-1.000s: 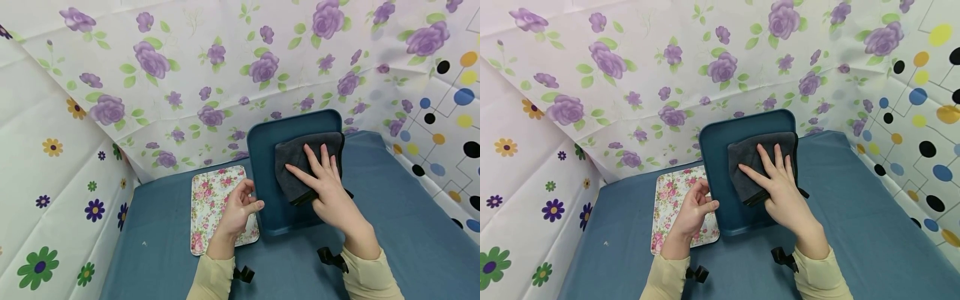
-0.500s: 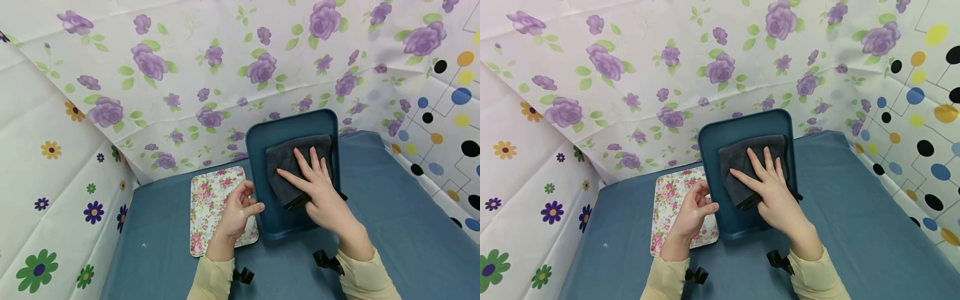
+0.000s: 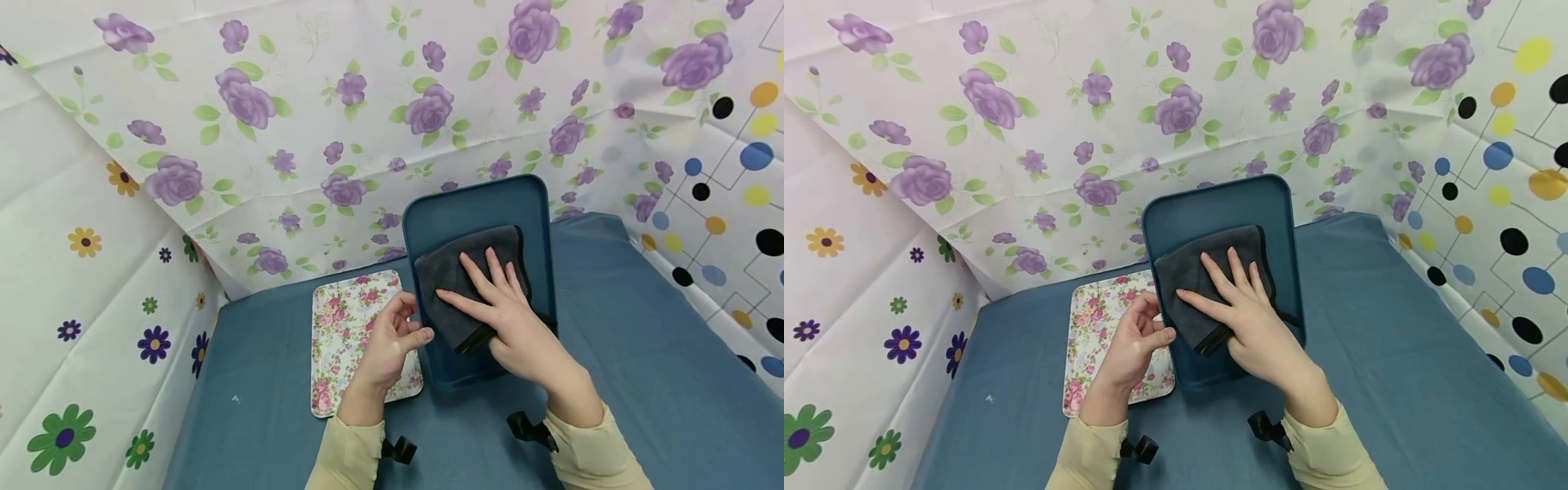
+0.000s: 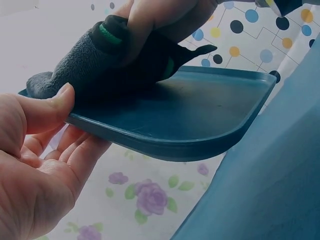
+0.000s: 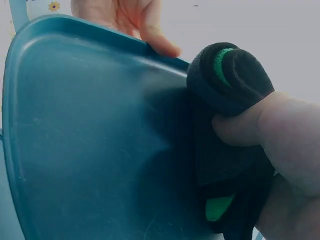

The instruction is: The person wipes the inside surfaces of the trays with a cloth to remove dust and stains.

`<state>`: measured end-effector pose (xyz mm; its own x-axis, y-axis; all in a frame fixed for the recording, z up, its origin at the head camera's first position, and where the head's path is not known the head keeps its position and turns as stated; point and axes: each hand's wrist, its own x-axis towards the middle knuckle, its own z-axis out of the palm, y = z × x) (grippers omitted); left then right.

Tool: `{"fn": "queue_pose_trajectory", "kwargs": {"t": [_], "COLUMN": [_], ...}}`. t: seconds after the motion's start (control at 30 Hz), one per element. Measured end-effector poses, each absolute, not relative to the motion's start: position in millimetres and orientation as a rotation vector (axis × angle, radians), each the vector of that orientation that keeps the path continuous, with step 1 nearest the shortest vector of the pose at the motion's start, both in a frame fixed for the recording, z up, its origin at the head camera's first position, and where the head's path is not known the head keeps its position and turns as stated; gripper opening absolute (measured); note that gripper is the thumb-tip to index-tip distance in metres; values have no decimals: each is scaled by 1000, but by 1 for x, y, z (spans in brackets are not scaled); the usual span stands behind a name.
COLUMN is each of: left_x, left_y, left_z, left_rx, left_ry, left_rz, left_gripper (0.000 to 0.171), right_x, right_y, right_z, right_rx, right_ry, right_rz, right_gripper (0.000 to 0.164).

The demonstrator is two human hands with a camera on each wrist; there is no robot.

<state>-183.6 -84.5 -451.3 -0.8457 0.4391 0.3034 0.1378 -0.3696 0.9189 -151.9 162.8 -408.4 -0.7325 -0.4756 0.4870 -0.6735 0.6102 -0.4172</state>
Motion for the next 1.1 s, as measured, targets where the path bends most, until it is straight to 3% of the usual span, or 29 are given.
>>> {"fn": "queue_pose_trajectory", "kwargs": {"t": [0.87,1.1], "left_x": [-182,-185], "left_y": [-90,-96], "left_z": [-444,-444], "left_rx": [622,682], "left_ry": [1721,1688], "left_rz": [2332,2374], "left_gripper": [37,36], "right_x": [-154,-156], "right_y": [169,181], "right_z": [-410,-408], "right_rx": [884,830], "right_ry": [-2544,-2527], "right_rz": [764,803], "right_gripper": [118,117]}}
